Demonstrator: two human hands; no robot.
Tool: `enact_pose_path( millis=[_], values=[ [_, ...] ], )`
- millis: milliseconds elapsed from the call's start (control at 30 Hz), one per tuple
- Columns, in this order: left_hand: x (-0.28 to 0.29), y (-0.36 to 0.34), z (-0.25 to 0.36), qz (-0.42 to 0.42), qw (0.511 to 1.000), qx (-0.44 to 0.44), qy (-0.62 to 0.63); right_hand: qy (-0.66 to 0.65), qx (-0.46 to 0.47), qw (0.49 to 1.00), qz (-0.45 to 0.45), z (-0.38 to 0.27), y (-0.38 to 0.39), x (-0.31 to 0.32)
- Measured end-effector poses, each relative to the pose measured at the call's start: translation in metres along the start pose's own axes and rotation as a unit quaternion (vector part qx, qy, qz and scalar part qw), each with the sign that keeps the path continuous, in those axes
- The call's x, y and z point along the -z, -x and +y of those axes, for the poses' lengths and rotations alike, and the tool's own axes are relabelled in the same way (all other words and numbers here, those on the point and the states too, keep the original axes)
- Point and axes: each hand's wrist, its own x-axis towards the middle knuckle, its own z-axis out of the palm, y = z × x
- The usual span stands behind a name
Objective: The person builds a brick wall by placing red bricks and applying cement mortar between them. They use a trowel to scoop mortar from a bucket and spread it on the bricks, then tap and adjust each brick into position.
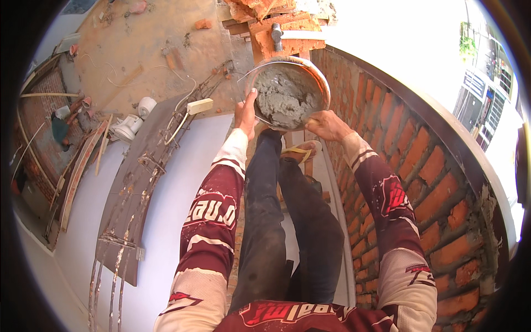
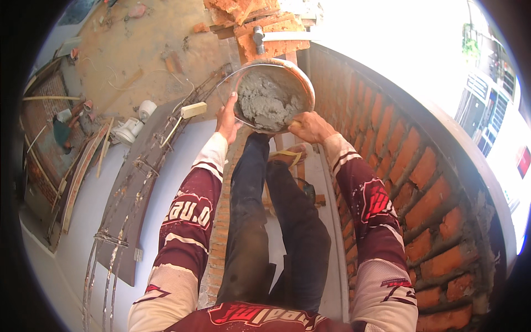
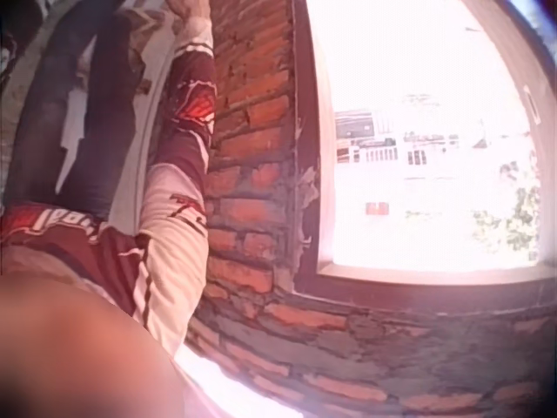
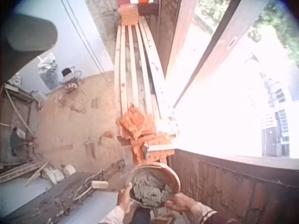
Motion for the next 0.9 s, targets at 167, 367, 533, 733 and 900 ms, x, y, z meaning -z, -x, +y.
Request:
enact_pose_path(
  millis=[167, 367, 533, 733, 900],
  values=[
    [0.004, -0.002, -0.007, 0.016, 1.0, -0.007, 0.0, 0.212, 0.096, 0.957, 0.173, -0.001, 0.021, -0.01],
    [0.008, -0.018, -0.011, 0.011, 1.0, 0.014, 0.02, 0.315, 0.101, 0.904, 0.271, -0.014, 0.021, 0.013],
    [0.0, -0.01, -0.011, 0.025, 1.0, 0.004, 0.006, 0.184, -0.015, 0.977, 0.108, -0.026, -0.015, 0.006],
    [-0.008, -0.001, 0.001, 0.007, 1.0, -0.003, 0.023, -0.006, 0.001, 1.0, -0.007, -0.013, -0.021, 0.002],
    [0.002, 0.003, -0.004, -0.014, 0.998, -0.004, 0.061, -0.009, 0.027, 0.999, 0.038, -0.003, 0.01, 0.004]
  ],
)
